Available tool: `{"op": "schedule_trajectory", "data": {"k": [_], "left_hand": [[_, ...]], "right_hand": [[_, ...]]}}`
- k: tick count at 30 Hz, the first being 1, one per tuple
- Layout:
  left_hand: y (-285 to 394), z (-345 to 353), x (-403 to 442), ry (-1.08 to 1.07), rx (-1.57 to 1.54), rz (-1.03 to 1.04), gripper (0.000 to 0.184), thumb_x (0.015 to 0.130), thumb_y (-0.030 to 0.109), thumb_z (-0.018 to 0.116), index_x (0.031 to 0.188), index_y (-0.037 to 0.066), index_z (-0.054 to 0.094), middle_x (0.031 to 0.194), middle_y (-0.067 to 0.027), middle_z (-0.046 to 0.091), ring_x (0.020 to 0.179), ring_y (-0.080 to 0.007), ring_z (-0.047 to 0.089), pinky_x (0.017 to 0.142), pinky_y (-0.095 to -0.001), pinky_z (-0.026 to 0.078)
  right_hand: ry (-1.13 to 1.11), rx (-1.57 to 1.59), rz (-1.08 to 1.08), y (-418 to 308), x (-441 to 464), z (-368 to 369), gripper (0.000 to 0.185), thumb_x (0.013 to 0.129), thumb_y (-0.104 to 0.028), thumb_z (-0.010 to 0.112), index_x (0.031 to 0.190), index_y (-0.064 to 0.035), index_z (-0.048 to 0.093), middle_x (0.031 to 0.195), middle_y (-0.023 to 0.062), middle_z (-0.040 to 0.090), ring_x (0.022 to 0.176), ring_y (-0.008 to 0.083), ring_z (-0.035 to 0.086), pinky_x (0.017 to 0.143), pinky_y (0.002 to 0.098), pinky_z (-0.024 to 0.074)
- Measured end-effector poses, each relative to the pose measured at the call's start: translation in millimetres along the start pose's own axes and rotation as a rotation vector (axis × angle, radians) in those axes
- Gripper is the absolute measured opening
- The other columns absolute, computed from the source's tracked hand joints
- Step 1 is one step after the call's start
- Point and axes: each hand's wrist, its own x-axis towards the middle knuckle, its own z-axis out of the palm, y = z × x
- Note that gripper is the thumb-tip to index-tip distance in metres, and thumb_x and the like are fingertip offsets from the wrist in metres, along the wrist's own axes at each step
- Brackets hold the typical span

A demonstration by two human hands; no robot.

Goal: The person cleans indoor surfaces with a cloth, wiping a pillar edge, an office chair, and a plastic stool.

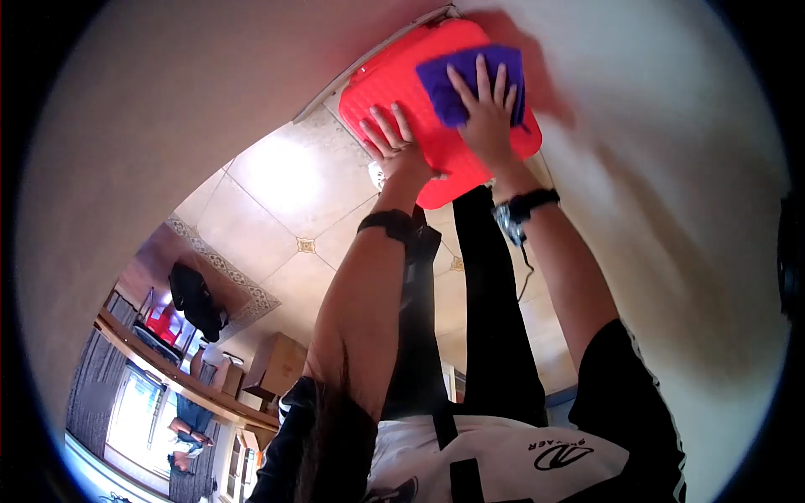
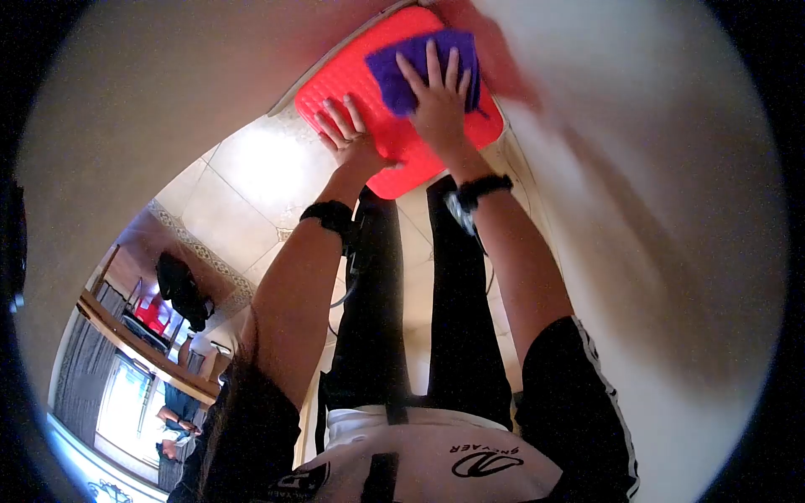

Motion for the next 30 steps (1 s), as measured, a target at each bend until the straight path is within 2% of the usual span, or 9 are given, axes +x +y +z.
{"op": "schedule_trajectory", "data": {"k": [6, 8, 10, 16, 18, 20, 25, 28, 30], "left_hand": [[1.1, 4.9, 1.0, 0.090, -0.044, 0.027, 0.151, 0.033, 0.057, 0.080, 0.131, 0.008, -0.024, 0.135, -0.0265, -0.025, 0.124, -0.0471, -0.020, 0.099, -0.0603, 0.001], [3.9, -5.3, -3.2, -0.010, 0.052, -0.005, 0.136, 0.044, 0.061, 0.073, 0.136, 0.008, -0.012, 0.135, -0.0279, -0.022, 0.124, -0.0479, -0.019, 0.100, -0.0579, 0.003], [1.8, 4.3, 4.9, -0.130, 0.123, 0.118, 0.102, 0.062, 0.058, 0.063, 0.139, 0.023, 0.006, 0.144, -0.0114, -0.009, 0.126, -0.0462, -0.016, 0.101, -0.0573, 0.002], [-5.3, 30.9, 21.0, -0.122, 0.229, 0.096, 0.103, 0.062, 0.060, 0.061, 0.139, 0.022, 0.005, 0.145, -0.0078, -0.001, 0.127, -0.0448, -0.011, 0.099, -0.0606, -0.002], [0.4, 2.4, 8.2, -0.196, 0.134, -0.010, 0.132, 0.045, 0.063, 0.071, 0.137, 0.010, -0.006, 0.143, -0.0162, -0.009, 0.127, -0.0441, -0.013, 0.102, -0.0555, 0.002], [2.7, -1.5, -1.0, 0.017, 0.022, -0.046, 0.143, 0.038, 0.060, 0.076, 0.135, 0.011, -0.017, 0.139, -0.0217, -0.018, 0.126, -0.0439, -0.018, 0.101, -0.0571, 0.005], [5.2, -8.5, -1.5, -0.035, -0.018, -0.069, 0.146, 0.037, 0.052, 0.081, 0.132, 0.013, -0.023, 0.138, -0.0206, -0.024, 0.126, -0.0422, -0.018, 0.099, -0.0594, 0.013], [6.4, -9.9, -2.2, -0.048, -0.025, -0.067, 0.146, 0.038, 0.053, 0.080, 0.132, 0.014, -0.024, 0.137, -0.0204, -0.025, 0.126, -0.0423, -0.018, 0.096, -0.0608, 0.019], [4.7, -8.1, -1.0, -0.021, -0.033, -0.057, 0.145, 0.039, 0.055, 0.080, 0.132, 0.015, -0.024, 0.137, -0.0200, -0.026, 0.126, -0.0424, -0.018, 0.095, -0.0617, 0.022]], "right_hand": [[0.009, -0.062, 0.054, -30.5, 73.6, 19.3, 0.058, 0.066, -0.035, 0.065, 0.121, -0.0271, 0.048, 0.136, 0.0059, 0.029, 0.126, 0.0433, 0.015, 0.098, 0.0606, 0.0138], [-0.173, -0.066, -0.051, -64.7, 72.6, 22.8, 0.052, 0.069, -0.033, 0.061, 0.119, -0.0240, 0.051, 0.133, 0.0051, 0.034, 0.126, 0.0425, 0.014, 0.099, 0.0615, 0.0105], [-0.274, 0.100, -0.184, -100.9, 59.4, 34.6, 0.049, 0.070, -0.029, 0.059, 0.118, -0.0211, 0.052, 0.134, 0.0046, 0.033, 0.127, 0.0426, 0.013, 0.100, 0.0604, 0.0048], [-0.465, 0.252, -0.541, -100.5, 59.6, 40.1, 0.044, 0.068, -0.021, 0.062, 0.112, -0.0239, 0.056, 0.134, -0.0007, 0.036, 0.127, 0.0281, 0.023, 0.104, 0.0456, 0.0136], [-0.357, 0.167, -0.576, -67.5, 67.2, 25.3, 0.050, 0.068, -0.018, 0.062, 0.116, -0.0244, 0.052, 0.134, 0.0000, 0.036, 0.126, 0.0279, 0.025, 0.103, 0.0459, 0.0154], [-0.234, 0.041, -0.501, -25.4, 74.9, 2.5, 0.056, 0.066, -0.018, 0.061, 0.120, -0.0263, 0.048, 0.133, 0.0015, 0.037, 0.124, 0.0309, 0.027, 0.102, 0.0497, 0.0174], [0.021, 0.226, -0.334, 58.1, 75.6, 1.0, 0.051, 0.071, -0.015, 0.059, 0.119, -0.0253, 0.048, 0.129, 0.0095, 0.039, 0.114, 0.0364, 0.038, 0.094, 0.0422, 0.0339], [-0.018, 0.552, -0.150, 75.0, 56.2, 1.8, 0.040, 0.078, -0.019, 0.056, 0.118, -0.0160, 0.048, 0.118, 0.0171, 0.047, 0.102, 0.0370, 0.048, 0.085, 0.0389, 0.0412], [-0.066, 0.735, 0.205, 84.0, 30.7, 9.2, 0.034, 0.085, -0.025, 0.051, 0.112, -0.0053, 0.049, 0.103, 0.0210, 0.053, 0.093, 0.0349, 0.052, 0.079, 0.0391, 0.0422]]}}
